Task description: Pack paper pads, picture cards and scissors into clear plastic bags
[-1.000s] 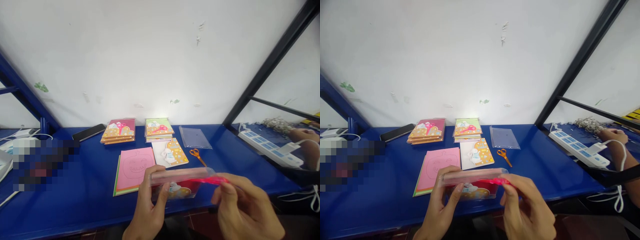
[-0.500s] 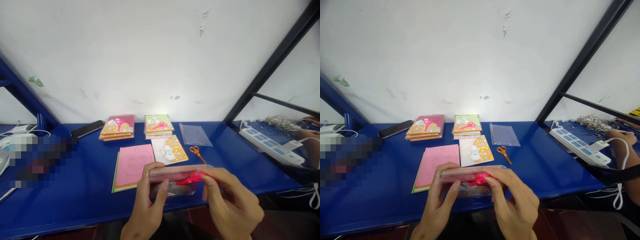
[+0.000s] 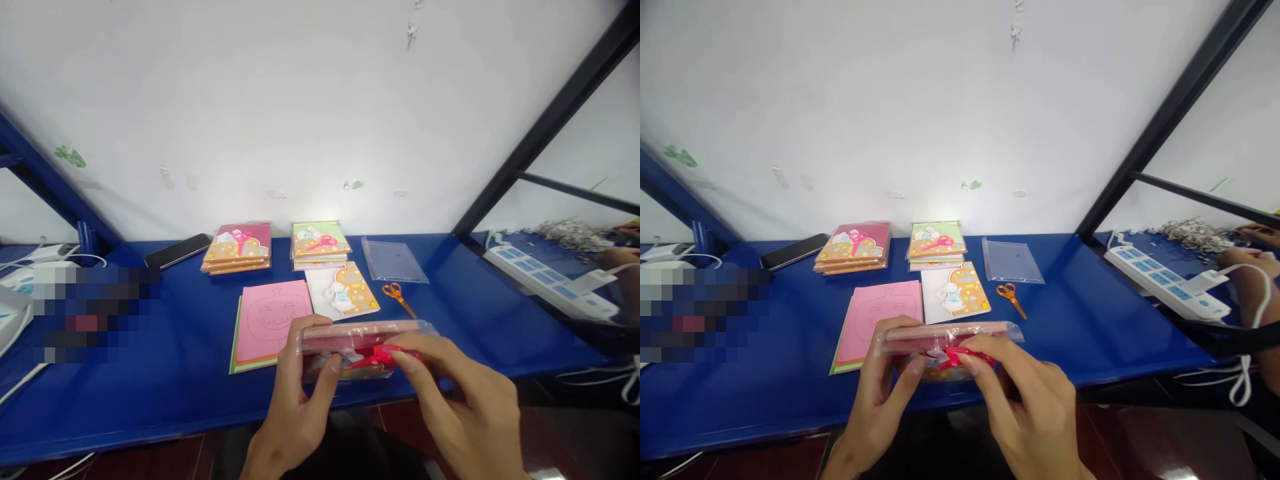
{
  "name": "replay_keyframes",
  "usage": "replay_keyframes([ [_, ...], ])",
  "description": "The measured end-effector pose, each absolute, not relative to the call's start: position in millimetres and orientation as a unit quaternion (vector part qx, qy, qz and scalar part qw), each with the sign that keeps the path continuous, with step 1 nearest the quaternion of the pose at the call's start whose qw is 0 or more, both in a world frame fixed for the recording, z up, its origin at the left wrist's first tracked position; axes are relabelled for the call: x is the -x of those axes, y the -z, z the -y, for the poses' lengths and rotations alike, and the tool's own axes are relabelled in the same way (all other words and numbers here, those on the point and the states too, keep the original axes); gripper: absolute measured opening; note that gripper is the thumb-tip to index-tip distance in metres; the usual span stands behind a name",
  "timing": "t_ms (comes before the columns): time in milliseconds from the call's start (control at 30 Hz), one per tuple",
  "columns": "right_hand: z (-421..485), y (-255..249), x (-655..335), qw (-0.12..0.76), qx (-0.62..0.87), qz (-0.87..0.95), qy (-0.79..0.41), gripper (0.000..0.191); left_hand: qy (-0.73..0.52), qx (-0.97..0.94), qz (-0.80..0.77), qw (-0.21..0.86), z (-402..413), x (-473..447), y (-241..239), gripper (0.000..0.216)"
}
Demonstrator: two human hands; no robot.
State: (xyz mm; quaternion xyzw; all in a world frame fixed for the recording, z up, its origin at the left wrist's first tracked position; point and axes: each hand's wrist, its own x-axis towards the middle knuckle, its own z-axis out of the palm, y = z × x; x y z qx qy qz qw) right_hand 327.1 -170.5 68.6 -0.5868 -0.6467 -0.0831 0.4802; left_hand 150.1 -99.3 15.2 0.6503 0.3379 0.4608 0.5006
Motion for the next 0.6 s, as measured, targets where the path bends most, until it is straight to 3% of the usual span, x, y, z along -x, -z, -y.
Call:
replay_keyframes([
  [300, 170.0, -74.8, -338.1, 0.469, 0.615, 0.632, 0.048, 0.01, -0.472, -0.635, -0.335, 0.511, 98.8, -153.2, -13.5, 0.022],
  [600, 163.5, -75.2, -332.0, 0.524, 0.635, 0.566, 0.03, 0.012, -0.487, -0.613, -0.344, 0.519, 104.2, -156.7, -11.0, 0.02],
])
